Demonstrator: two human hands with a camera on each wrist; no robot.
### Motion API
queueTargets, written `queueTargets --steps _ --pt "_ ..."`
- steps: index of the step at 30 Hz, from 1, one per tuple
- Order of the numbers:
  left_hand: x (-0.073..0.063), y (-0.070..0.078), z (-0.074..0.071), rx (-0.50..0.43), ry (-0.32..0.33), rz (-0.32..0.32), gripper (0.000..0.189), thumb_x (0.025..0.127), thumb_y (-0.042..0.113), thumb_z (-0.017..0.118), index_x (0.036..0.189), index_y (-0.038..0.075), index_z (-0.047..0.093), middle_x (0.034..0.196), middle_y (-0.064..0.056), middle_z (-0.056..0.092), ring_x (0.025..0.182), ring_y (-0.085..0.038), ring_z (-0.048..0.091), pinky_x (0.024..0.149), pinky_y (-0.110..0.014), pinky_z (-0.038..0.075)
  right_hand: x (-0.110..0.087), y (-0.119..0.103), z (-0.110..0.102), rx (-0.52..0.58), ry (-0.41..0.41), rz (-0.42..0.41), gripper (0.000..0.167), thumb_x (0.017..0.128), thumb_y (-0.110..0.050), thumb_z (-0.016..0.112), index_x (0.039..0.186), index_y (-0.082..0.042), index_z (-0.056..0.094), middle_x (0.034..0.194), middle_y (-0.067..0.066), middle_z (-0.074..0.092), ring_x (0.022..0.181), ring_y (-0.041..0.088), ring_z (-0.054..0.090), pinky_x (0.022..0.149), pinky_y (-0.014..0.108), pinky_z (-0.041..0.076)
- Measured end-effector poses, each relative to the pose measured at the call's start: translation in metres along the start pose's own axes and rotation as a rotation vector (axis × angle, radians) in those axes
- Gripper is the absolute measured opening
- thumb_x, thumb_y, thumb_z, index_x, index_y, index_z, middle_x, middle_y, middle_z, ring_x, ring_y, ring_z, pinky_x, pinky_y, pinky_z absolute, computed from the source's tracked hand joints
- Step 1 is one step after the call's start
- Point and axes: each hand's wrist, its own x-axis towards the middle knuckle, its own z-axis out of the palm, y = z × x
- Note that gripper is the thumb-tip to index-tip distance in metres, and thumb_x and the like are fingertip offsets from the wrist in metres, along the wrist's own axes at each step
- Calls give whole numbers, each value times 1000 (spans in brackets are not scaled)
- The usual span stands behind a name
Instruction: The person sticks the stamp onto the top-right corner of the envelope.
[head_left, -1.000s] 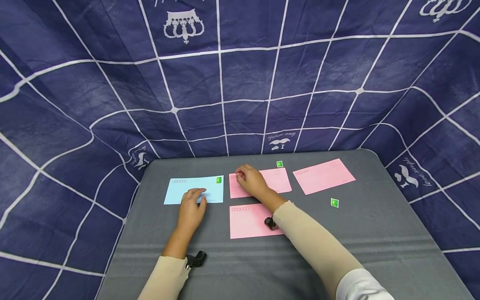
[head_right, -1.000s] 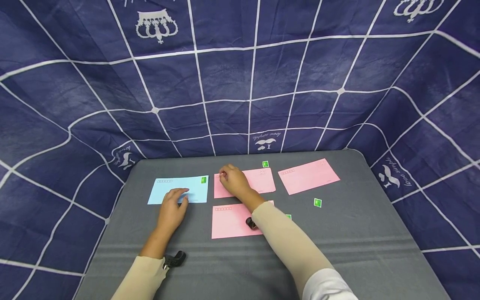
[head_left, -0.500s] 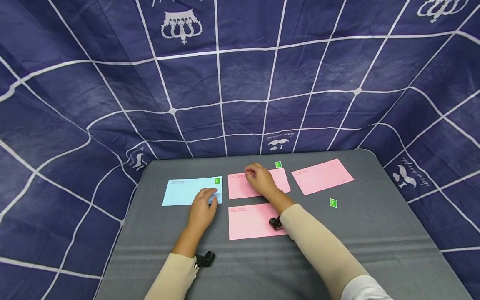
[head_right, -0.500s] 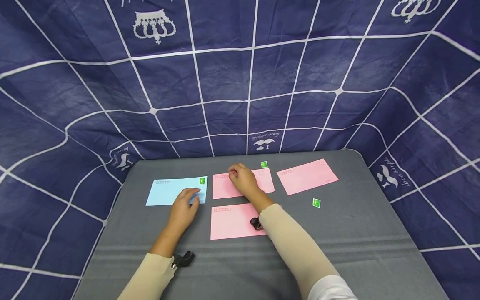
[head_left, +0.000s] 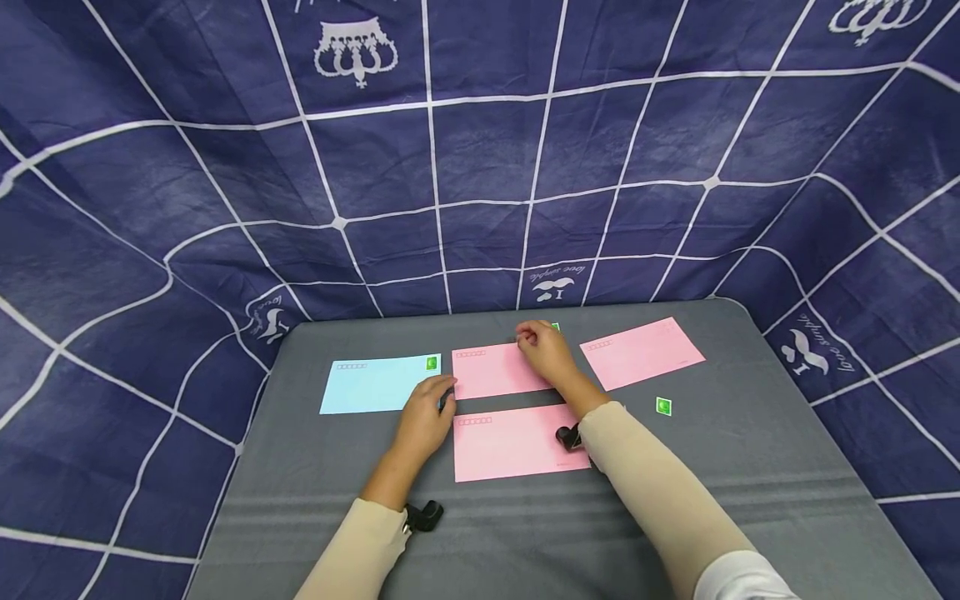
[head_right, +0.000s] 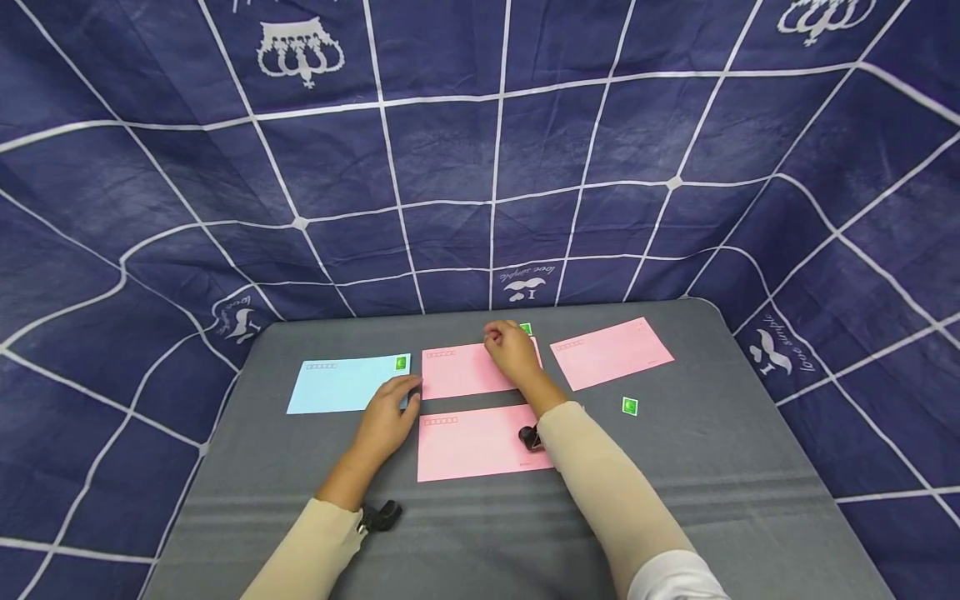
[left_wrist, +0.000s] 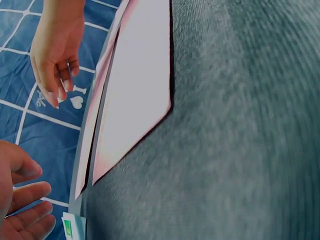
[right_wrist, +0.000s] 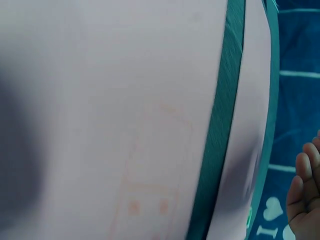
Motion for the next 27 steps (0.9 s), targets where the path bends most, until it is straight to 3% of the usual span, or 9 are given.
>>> queueTargets --steps 7,27 --pt "4 7 7 -4 -25 28 30 95 8 65 124 2 70 130 -14 67 126 -33 61 110 -47 47 9 11 -18 1 23 3 24 97 -11 61 115 2 70 102 12 65 91 24 64 84 34 52" --pt "8 11 24 35 -154 90 36 96 13 65 130 2 67 140 -14 63 136 -34 54 116 -48 41 21 57 -38 -162 -57 86 33 97 -16 59 125 -1 67 116 16 65 104 29 65 94 44 51"
